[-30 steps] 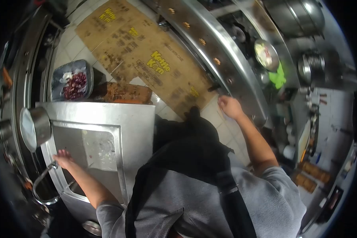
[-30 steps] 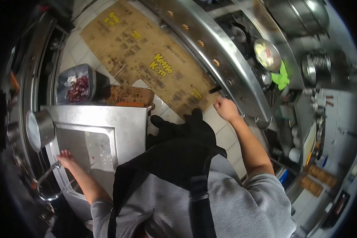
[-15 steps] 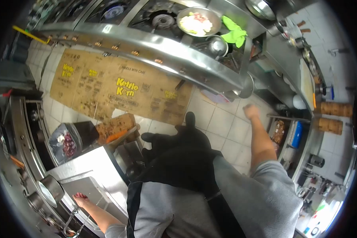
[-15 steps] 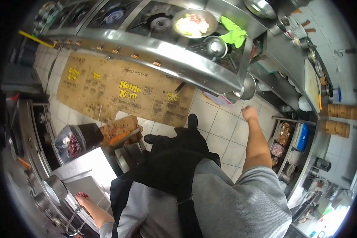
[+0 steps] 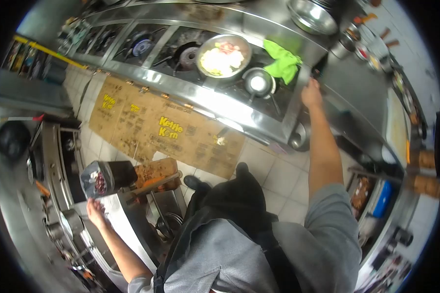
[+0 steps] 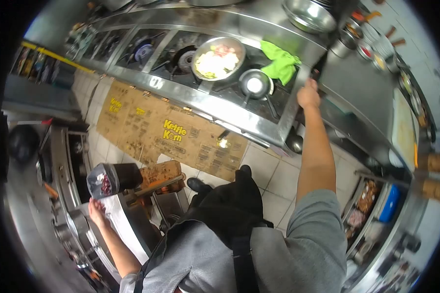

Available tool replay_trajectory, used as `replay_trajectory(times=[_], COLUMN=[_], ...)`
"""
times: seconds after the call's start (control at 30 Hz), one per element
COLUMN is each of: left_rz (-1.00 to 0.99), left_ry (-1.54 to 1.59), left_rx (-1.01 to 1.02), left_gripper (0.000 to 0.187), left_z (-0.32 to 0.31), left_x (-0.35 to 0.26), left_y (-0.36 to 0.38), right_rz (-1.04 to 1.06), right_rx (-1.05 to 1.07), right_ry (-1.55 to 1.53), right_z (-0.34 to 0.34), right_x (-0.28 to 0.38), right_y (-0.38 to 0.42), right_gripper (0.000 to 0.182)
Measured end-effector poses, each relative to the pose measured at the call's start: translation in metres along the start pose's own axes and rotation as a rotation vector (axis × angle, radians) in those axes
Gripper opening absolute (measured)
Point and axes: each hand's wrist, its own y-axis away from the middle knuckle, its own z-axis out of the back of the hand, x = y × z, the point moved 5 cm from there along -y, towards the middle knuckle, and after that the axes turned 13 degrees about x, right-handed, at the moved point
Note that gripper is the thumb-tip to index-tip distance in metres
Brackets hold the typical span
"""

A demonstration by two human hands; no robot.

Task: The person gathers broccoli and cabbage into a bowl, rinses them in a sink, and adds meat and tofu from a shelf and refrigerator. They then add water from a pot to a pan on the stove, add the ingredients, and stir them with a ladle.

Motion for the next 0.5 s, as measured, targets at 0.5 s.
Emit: replay_trajectory(times=[0.5], left_rz=[0.017], left_ry=[-0.18], left_rx=[0.397], left_gripper=[0.016], left_z=[-0.124], left_x=[-0.022], left_y=[0.017], right_rz=[0.07], right_rx=[0.373], right_ry=[0.654], right_z=[0.037], right_x=[0.032], right_y=[0.024], right_gripper=[0.024])
